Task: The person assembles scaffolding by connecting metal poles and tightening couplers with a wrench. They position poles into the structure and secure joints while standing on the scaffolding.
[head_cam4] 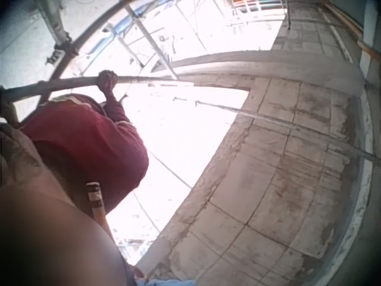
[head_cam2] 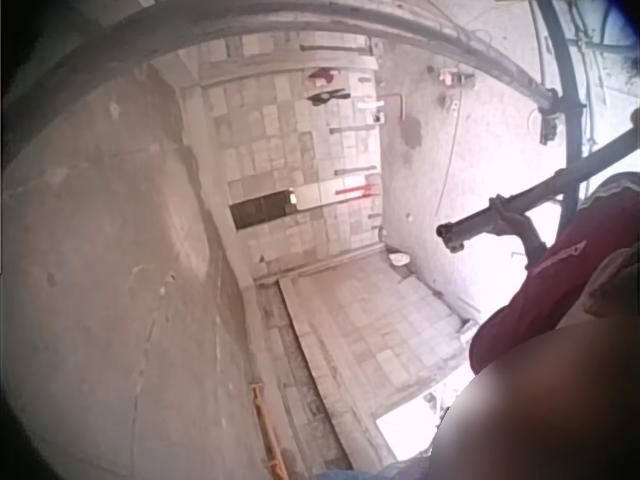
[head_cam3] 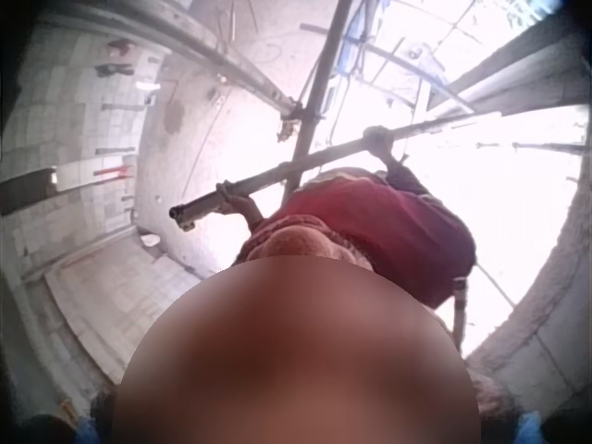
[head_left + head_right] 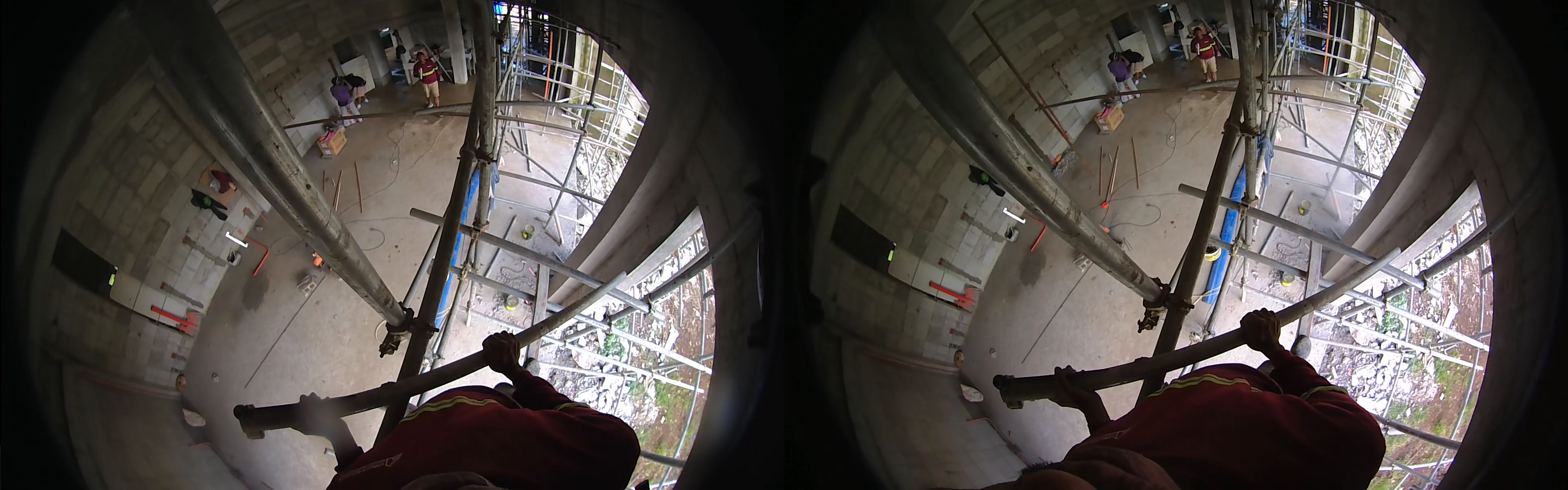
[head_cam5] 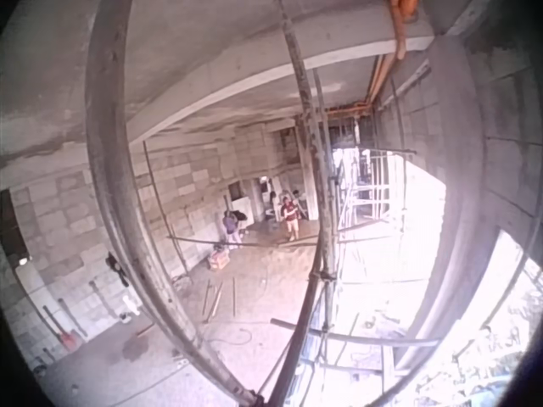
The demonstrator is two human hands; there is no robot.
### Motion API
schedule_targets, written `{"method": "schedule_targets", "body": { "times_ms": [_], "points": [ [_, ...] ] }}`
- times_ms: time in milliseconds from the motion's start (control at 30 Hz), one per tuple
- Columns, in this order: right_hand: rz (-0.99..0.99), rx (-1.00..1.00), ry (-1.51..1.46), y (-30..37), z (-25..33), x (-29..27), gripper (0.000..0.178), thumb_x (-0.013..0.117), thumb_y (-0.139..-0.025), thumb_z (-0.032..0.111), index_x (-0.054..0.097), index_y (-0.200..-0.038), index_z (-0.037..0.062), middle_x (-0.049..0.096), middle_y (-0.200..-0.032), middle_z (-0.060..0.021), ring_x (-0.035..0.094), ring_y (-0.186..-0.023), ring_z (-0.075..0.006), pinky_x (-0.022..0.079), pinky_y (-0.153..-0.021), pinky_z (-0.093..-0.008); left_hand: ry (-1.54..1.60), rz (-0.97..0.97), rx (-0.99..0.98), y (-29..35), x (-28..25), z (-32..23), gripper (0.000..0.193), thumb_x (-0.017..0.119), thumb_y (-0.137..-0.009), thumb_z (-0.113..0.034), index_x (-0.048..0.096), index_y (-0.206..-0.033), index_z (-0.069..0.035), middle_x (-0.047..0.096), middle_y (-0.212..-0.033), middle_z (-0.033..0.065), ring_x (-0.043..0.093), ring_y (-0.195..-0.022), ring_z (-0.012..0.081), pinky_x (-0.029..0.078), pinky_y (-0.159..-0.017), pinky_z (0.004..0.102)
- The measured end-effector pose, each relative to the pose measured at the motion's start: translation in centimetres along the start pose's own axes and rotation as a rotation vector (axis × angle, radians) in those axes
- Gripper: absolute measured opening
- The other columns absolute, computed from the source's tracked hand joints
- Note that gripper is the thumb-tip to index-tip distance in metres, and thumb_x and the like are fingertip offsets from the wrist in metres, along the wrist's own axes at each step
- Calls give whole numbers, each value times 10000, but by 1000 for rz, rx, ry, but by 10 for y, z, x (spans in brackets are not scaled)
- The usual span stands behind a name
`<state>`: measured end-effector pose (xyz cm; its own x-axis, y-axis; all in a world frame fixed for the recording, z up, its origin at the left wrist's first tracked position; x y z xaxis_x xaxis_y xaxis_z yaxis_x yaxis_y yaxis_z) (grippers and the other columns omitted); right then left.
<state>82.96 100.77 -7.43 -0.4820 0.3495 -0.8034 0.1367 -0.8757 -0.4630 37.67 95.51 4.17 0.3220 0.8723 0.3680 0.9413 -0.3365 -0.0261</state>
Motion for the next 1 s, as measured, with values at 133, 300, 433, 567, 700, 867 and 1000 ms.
{"method": "schedule_targets", "body": {
  "times_ms": [133,300,433,567,700,867,1000],
  "points": [
    [7,-29,25,0,-1,1,142,659,-734,253,575,-661,164,553,-672,-16,572,-655,-237,430,-612,-408,-27,-3,36,1,-1,1,433,740,-843,-118,401,-1111,-76,635,-772,122,614,-601,208,540,-491,308],
    [5,-25,20,-1,-1,1,142,661,-725,257,577,-660,164,553,-672,-17,570,-650,-237,427,-602,-409,-14,-20,26,-2,-3,6,467,743,-849,-127,390,-1153,-90,640,-780,128,615,-595,207,537,-482,308],
    [14,-18,18,-1,0,-1,141,662,-721,263,579,-665,163,551,-672,-19,570,-651,-240,426,-602,-412,-60,-53,15,-4,-5,9,466,741,-854,-124,393,-1163,-100,644,-786,122,623,-607,206,536,-484,307],
    [27,-40,12,0,-1,1,141,660,-722,264,580,-668,162,553,-680,-22,572,-653,-242,427,-605,-413,-13,-29,29,-5,-6,10,476,743,-852,-114,397,-1178,-111,649,-785,113,632,-618,203,535,-488,307],
    [13,-62,22,1,-4,5,135,656,-722,258,578,-665,163,558,-686,-22,573,-654,-244,427,-604,-414,-4,-29,0,-5,-7,11,486,741,-851,-97,396,-1193,-111,650,-778,111,637,-617,202,540,-489,303],
    [9,-19,-7,3,-6,9,126,651,-721,251,580,-666,164,556,-674,-23,570,-644,-245,425,-595,-417,13,-29,-7,-4,-5,9,502,734,-850,-80,386,-1212,-96,648,-778,114,640,-618,206,552,-483,302],
    [0,-33,12,2,-5,7,134,655,-715,257,576,-664,162,552,-667,-25,567,-639,-245,423,-587,-416,-6,-43,28,-3,-5,9,516,730,-851,-75,378,-1228,-82,648,-795,125,642,-623,210,555,-482,304]
  ]
}}
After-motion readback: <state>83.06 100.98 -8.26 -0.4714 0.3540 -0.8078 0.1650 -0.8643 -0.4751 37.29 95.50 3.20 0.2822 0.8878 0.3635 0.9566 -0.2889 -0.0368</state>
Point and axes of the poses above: each hand's wrist, its own y-axis away from the middle knuckle, its own x-axis out of the palm, z = x × y, the point moved 3 cm from there along -y, towards the middle knuckle
